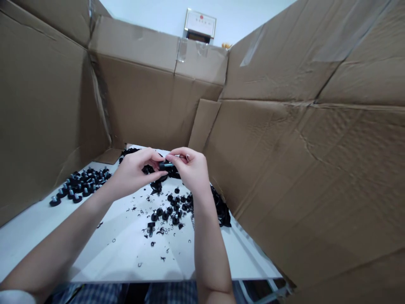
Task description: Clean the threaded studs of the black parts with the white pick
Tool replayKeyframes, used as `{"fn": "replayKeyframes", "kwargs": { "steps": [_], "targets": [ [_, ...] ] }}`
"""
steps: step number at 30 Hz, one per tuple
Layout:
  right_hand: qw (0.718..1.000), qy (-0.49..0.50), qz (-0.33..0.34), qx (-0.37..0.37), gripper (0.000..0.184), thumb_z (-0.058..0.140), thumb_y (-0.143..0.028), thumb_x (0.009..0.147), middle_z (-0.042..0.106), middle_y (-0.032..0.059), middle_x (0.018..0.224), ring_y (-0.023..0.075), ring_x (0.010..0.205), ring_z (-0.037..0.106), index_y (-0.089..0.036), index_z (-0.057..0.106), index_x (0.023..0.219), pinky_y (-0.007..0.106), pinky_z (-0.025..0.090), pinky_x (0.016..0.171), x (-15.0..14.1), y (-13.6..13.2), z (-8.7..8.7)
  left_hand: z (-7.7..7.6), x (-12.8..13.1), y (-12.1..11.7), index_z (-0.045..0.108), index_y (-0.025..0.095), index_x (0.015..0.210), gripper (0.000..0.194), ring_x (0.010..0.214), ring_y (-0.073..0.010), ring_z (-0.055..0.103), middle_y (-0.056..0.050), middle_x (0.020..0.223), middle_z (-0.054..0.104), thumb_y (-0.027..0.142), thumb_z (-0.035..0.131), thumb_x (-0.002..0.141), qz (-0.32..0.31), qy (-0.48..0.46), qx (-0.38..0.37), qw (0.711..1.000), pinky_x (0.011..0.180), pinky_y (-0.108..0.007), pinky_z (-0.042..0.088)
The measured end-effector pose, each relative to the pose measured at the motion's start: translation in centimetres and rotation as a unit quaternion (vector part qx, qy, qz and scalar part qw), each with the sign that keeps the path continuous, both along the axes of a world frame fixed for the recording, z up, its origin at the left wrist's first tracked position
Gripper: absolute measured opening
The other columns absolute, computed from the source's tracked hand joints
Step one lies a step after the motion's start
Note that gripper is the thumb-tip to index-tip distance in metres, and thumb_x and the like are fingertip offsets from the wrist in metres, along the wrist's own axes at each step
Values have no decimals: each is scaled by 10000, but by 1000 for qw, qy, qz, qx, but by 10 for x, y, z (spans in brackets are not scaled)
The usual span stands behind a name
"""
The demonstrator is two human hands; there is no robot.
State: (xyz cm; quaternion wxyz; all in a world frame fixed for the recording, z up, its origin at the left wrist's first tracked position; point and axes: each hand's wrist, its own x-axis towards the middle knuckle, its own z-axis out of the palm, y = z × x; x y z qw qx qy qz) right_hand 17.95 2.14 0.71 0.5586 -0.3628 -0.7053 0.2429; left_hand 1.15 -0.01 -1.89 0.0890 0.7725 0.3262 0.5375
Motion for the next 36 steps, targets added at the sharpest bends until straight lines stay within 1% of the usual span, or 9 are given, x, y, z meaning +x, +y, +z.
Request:
{"fn": "replayKeyframes", "kwargs": {
  "steps": [3, 7, 12, 14, 18, 21, 25, 30, 36],
  "targets": [
    [998, 59, -27, 15, 105, 714, -296, 695, 455, -54, 522, 86, 513, 357, -203, 688, 655, 269, 314, 527, 0, 2, 0, 2, -6, -2, 611, 197, 874, 174, 816, -159, 660, -30, 880, 652, 278, 732, 779, -18, -47, 17, 999, 739, -297, 560],
    [993, 98, -57, 21, 127, 723, -319, 688, 376, -67, 509, 82, 497, 308, -211, 668, 650, 269, 299, 509, -2, -2, -1, 2, -16, 6, 633, 188, 886, 246, 854, -182, 681, -46, 898, 685, 312, 779, 733, 1, -142, 21, 990, 800, -326, 575],
    [985, 62, -114, 115, 113, 685, -290, 754, 469, -40, 573, 98, 539, 383, -214, 668, 672, 281, 354, 555, -4, -14, -1, 2, -21, 13, 639, 186, 846, 231, 783, -166, 681, -45, 886, 697, 324, 783, 729, 48, -87, -9, 995, 767, -317, 581],
    [974, 63, -157, 151, 124, 666, -286, 774, 500, -28, 601, 106, 562, 411, -211, 665, 676, 283, 369, 573, -5, -15, -2, 3, -20, 9, 640, 189, 823, 200, 758, -153, 675, -40, 882, 696, 310, 775, 738, 27, -44, -12, 999, 733, -295, 583],
    [966, 103, -198, 134, 134, 662, -313, 765, 459, -37, 581, 106, 547, 403, -201, 647, 693, 267, 354, 540, 3, 1, -2, 8, -23, -2, 657, 199, 840, 186, 781, -148, 682, -28, 879, 694, 256, 791, 724, -41, -40, -21, 998, 709, -266, 586],
    [935, 147, -280, 160, 167, 614, -347, 788, 402, -50, 573, 99, 524, 368, -188, 626, 741, 257, 317, 511, 27, 22, -1, 12, -39, -5, 677, 226, 828, 220, 782, -135, 680, -2, 851, 696, 187, 828, 673, -111, -111, -24, 987, 672, -232, 578],
    [934, 163, -288, 135, 248, 643, -418, 740, 465, -42, 580, 95, 505, 389, -172, 618, 739, 254, 331, 499, 65, 36, 2, 17, -62, -8, 709, 277, 847, 240, 735, -110, 675, 28, 839, 719, 175, 835, 670, -158, -259, 8, 953, 658, -202, 574],
    [926, 61, -345, 138, 189, 622, -340, 749, 595, 15, 624, 132, 559, 486, -162, 685, 737, 294, 400, 575, 69, 28, 4, 21, -63, -10, 739, 272, 886, 229, 733, -106, 674, 3, 929, 736, 183, 816, 689, -157, -277, -43, 947, 716, -211, 591],
    [901, -89, -418, 80, 250, 608, -237, 753, 727, 132, 862, 225, 722, 623, -128, 750, 928, 416, 474, 789, 62, 33, 1, 18, -49, -4, 749, 261, 917, 250, 814, -139, 717, -17, 1009, 740, 173, 810, 691, -182, -244, -90, 948, 787, -245, 614]
  ]
}}
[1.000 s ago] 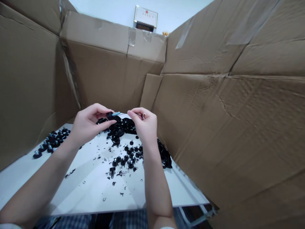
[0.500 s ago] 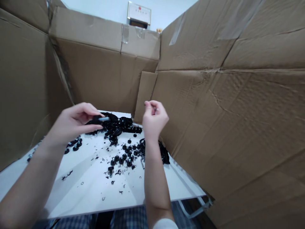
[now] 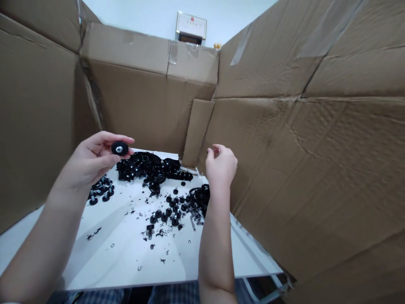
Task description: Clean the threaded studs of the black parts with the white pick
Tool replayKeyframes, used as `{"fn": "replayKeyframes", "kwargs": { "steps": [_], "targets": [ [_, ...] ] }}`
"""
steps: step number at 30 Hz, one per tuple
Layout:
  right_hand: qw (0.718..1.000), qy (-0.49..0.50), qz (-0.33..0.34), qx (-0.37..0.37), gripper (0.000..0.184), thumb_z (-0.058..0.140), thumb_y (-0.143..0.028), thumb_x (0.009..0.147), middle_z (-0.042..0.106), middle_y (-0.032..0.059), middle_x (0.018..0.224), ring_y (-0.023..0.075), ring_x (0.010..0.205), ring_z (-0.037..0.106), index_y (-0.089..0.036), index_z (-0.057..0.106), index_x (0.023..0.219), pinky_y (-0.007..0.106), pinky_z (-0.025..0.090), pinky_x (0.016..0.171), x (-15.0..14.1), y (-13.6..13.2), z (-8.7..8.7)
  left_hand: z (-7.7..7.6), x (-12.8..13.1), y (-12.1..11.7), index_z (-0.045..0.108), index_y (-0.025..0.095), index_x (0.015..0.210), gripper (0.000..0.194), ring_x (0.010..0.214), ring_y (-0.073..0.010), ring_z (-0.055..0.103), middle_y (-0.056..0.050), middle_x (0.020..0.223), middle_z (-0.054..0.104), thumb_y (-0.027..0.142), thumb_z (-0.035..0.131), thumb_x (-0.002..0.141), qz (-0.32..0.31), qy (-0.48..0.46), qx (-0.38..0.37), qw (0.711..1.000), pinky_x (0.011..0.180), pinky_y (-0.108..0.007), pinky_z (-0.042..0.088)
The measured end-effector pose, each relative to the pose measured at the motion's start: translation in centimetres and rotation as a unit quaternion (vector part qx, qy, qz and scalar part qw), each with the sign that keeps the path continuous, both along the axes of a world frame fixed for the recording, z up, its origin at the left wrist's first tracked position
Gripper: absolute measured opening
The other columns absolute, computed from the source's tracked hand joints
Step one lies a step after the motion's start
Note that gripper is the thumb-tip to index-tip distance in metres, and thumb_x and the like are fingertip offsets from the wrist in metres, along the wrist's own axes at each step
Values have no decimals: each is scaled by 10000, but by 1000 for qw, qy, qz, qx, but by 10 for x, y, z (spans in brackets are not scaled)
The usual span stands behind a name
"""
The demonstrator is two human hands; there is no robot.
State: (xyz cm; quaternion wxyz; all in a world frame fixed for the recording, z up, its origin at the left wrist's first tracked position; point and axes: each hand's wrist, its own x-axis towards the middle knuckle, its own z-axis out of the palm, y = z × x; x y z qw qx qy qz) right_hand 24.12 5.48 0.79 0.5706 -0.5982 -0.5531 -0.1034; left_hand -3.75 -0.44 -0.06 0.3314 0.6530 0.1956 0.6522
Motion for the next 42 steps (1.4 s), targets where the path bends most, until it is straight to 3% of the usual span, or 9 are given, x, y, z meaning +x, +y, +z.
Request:
{"fn": "replayKeyframes", "kwargs": {
  "steps": [7, 11, 14, 19, 22, 27, 30, 35, 42],
  "targets": [
    [998, 4, 49, 31, 204, 593, -212, 790, 718, 116, 884, 188, 691, 630, -127, 731, 915, 396, 491, 793, -14, -1, -2, -6, 17, 4, 737, 225, 977, 215, 815, -154, 738, -53, 966, 760, 245, 778, 768, -155, -21, -75, 985, 761, -239, 628],
    [968, 44, 229, 96, 186, 625, -343, 831, 669, 27, 757, 124, 602, 558, -186, 726, 826, 297, 476, 633, -38, -25, -1, -9, 28, 3, 726, 190, 932, 188, 738, -116, 718, -38, 914, 749, 296, 769, 782, -200, -18, -107, 974, 699, -193, 608],
    [927, 86, 351, 101, 244, 551, -387, 902, 644, 13, 800, 84, 556, 519, -222, 725, 943, 256, 441, 548, -55, -45, -2, -9, 34, 1, 711, 171, 901, 229, 689, -112, 693, -34, 854, 729, 356, 766, 778, -201, -25, -127, 971, 672, -210, 597],
    [868, 180, 441, 137, 344, 393, -470, 969, 698, 22, 871, 111, 626, 623, -262, 624, 1118, 268, 493, 570, -70, -59, -3, -11, 40, 0, 660, 183, 901, 258, 745, -108, 672, -13, 837, 691, 315, 804, 733, -92, -42, -124, 987, 690, -205, 564],
    [884, 178, 404, 155, 426, 339, -534, 970, 730, 41, 824, 145, 784, 680, -229, 636, 974, 295, 515, 697, -68, -60, -1, -13, 42, 1, 601, 201, 884, 293, 801, -99, 644, 20, 833, 638, 161, 815, 688, 47, -28, -54, 997, 748, -207, 538],
    [884, 183, 428, 37, 520, 357, -624, 931, 671, 16, 573, 80, 424, 497, -194, 598, 765, 248, 390, 462, -63, -59, 0, -16, 46, 1, 589, 197, 852, 259, 825, -81, 590, 25, 902, 538, 94, 772, 699, 131, 6, 78, 988, 780, -208, 508],
    [857, 187, 481, 8, 443, 435, -576, 925, 644, -4, 550, 72, 413, 496, -194, 585, 756, 229, 381, 425, -63, -58, 0, -16, 48, -1, 597, 203, 906, 259, 793, -89, 611, 24, 867, 572, 170, 783, 728, 86, 13, 15, 996, 749, -213, 513],
    [852, 166, 496, 33, 138, 725, -248, 791, 702, -17, 791, 78, 664, 651, -209, 608, 855, 217, 543, 643, -62, -61, 1, -13, 48, -3, 602, 183, 938, 239, 709, -116, 655, -8, 799, 663, 384, 688, 841, -100, -64, -145, 982, 675, -236, 549],
    [823, 178, 531, 98, 70, 658, -151, 833, 736, -11, 856, 83, 668, 686, -209, 654, 796, 241, 606, 657, -66, -65, 1, -9, 45, -2, 702, 108, 878, 264, 686, -115, 661, -69, 762, 692, 280, 515, 953, -253, -138, -214, 934, 618, -189, 546]
  ]
}}
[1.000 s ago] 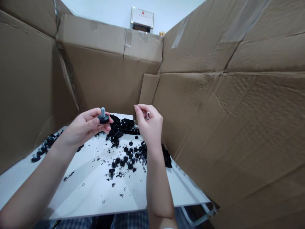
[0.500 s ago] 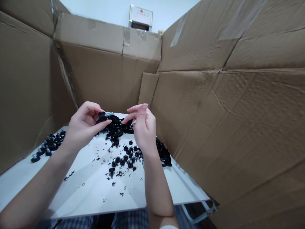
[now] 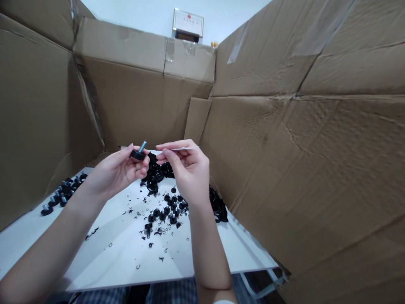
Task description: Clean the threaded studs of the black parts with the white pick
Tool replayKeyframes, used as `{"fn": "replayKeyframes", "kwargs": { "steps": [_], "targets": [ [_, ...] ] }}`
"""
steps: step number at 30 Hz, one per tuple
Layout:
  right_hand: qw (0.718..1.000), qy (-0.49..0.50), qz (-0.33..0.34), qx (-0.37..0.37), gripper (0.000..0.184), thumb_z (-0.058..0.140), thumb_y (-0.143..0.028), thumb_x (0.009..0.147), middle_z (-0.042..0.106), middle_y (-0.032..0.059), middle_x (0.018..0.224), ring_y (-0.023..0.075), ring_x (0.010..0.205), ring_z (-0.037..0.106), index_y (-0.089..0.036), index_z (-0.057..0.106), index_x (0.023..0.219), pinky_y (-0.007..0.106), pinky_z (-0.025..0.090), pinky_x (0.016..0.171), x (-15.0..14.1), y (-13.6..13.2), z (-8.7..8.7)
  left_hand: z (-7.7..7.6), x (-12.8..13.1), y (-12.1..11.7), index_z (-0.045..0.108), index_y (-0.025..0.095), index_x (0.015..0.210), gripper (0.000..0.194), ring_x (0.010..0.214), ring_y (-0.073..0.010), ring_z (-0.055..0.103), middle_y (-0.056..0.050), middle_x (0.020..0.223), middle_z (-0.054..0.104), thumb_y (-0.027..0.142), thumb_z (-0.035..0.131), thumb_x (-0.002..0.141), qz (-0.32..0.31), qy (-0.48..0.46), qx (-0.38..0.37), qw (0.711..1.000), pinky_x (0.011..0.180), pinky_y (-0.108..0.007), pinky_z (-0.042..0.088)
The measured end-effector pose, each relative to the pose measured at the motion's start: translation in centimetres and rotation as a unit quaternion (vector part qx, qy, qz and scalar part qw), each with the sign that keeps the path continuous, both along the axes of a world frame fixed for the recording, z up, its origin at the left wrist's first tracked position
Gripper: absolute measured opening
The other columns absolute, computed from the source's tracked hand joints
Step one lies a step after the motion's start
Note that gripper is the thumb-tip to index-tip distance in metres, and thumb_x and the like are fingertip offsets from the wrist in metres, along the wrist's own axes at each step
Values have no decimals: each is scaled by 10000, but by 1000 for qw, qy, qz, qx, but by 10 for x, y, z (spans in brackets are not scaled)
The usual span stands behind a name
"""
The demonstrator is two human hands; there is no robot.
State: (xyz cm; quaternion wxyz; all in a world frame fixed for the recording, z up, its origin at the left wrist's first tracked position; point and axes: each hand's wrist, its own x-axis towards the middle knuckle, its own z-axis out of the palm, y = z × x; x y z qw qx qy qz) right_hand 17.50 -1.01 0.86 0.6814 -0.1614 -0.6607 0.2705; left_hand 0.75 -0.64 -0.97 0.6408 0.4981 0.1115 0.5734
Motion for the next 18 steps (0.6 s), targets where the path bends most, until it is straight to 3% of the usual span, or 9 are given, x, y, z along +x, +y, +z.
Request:
{"fn": "replayKeyframes", "kwargs": {
  "steps": [4, 9, 12, 14, 18],
  "targets": [
    [1000, -2, -16, 15, 72, 703, -145, 785, 682, -2, 934, 86, 669, 673, -207, 685, 754, 249, 604, 619, -4, 0, -2, 5, 0, -4, 725, 70, 826, 388, 597, -101, 634, -80, 674, 660, 244, 412, 977, -84, -25, -59, 994, 571, -180, 538],
    [999, 13, -35, 34, 52, 686, -183, 812, 611, -40, 726, 49, 540, 580, -223, 706, 786, 201, 524, 497, -4, 2, -3, 9, -1, -9, 715, 58, 815, 292, 557, -78, 603, -58, 649, 631, 197, 483, 926, -122, -44, -64, 990, 532, -157, 511],
    [1000, 6, -8, 18, 128, 573, -259, 908, 648, -38, 669, 66, 539, 606, -233, 698, 908, 205, 529, 493, -5, 1, -4, 5, -1, -9, 704, 94, 856, 226, 606, -90, 615, -53, 711, 652, 267, 567, 904, -59, -14, -19, 998, 555, -173, 520],
    [1000, -14, -4, 8, 139, 552, -285, 921, 704, -17, 765, 92, 630, 664, -236, 681, 938, 241, 578, 577, -5, -1, -5, 2, 0, -8, 681, 143, 921, 161, 661, -102, 634, -39, 799, 670, 290, 644, 868, 31, 32, 40, 998, 608, -199, 543],
    [996, -76, -38, -9, 78, 674, -247, 832, 726, -4, 920, 144, 841, 695, -250, 657, 907, 320, 598, 755, -5, -3, -5, -4, 3, -8, 622, 220, 987, 260, 851, -128, 667, -17, 998, 672, 179, 752, 766, 216, 110, 165, 956, 807, -264, 568]
  ]
}}
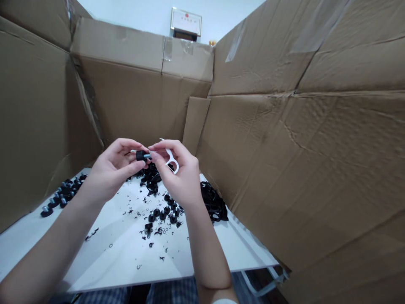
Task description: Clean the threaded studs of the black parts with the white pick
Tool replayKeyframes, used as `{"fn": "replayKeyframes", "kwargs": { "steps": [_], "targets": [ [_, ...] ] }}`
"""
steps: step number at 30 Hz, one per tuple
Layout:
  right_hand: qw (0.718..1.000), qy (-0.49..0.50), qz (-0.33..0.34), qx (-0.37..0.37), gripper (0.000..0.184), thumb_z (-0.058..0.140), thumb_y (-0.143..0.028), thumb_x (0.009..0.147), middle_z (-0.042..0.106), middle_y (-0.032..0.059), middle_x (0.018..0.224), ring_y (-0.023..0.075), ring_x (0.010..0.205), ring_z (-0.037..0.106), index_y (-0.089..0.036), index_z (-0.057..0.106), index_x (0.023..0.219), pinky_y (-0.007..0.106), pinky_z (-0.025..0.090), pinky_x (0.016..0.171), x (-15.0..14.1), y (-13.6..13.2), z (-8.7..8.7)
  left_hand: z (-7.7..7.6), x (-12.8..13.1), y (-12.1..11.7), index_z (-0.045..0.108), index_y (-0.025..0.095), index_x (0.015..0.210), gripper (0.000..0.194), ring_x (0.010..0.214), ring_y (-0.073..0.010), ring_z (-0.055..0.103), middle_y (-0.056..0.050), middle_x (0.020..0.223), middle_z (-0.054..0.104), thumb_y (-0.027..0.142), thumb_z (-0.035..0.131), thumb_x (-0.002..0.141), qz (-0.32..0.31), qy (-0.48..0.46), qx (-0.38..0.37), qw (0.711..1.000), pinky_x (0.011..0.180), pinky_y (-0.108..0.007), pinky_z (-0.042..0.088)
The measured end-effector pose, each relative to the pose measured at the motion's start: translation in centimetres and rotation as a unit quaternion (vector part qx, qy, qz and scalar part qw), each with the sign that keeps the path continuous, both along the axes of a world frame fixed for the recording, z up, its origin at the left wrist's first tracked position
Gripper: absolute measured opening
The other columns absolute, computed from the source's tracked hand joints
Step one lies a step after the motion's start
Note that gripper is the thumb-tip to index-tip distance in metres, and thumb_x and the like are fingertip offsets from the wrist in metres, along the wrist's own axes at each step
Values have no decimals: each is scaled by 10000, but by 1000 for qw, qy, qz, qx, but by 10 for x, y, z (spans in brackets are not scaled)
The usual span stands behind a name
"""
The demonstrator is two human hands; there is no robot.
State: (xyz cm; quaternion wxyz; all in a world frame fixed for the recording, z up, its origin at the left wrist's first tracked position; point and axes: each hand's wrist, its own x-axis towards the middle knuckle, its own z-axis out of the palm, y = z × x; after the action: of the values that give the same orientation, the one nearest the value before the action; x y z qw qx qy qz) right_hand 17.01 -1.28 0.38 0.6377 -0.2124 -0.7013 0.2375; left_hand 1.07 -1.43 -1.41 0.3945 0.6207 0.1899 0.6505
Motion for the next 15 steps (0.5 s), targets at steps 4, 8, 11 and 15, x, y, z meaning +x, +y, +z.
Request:
{"fn": "replayKeyframes", "kwargs": {
  "steps": [4, 8, 11, 15],
  "targets": [
    [1000, -6, -2, -24, 114, 706, -210, 783, 724, -11, 905, 153, 838, 692, -249, 628, 857, 339, 598, 759, 1, 1, 2, -2, 4, -1, 629, 221, 959, 229, 1000, -164, 646, -33, 1063, 653, 139, 724, 768, 105, 32, 109, 988, 918, -315, 546],
    [999, 34, -5, 14, 127, 709, -170, 771, 716, -13, 873, 156, 851, 699, -243, 624, 833, 340, 597, 782, -1, 2, 1, -1, 6, -3, 636, 225, 988, 255, 1035, -164, 635, -35, 1121, 621, 140, 728, 766, 120, 38, 139, 982, 942, -307, 537],
    [996, 60, -25, 56, 147, 700, -126, 783, 712, -24, 864, 137, 850, 694, -250, 643, 836, 309, 582, 770, -3, 2, -1, 1, 3, -4, 622, 232, 1068, 283, 943, -155, 668, -34, 1068, 651, 238, 723, 803, 80, 37, 63, 994, 862, -292, 568],
    [996, 44, -11, 82, 167, 687, -113, 798, 714, -30, 876, 128, 858, 686, -262, 649, 862, 298, 573, 765, -4, 2, -4, 3, -2, -5, 648, 223, 1030, 232, 766, -124, 675, -18, 934, 685, 293, 714, 820, 72, 30, 7, 997, 744, -263, 582]
  ]
}}
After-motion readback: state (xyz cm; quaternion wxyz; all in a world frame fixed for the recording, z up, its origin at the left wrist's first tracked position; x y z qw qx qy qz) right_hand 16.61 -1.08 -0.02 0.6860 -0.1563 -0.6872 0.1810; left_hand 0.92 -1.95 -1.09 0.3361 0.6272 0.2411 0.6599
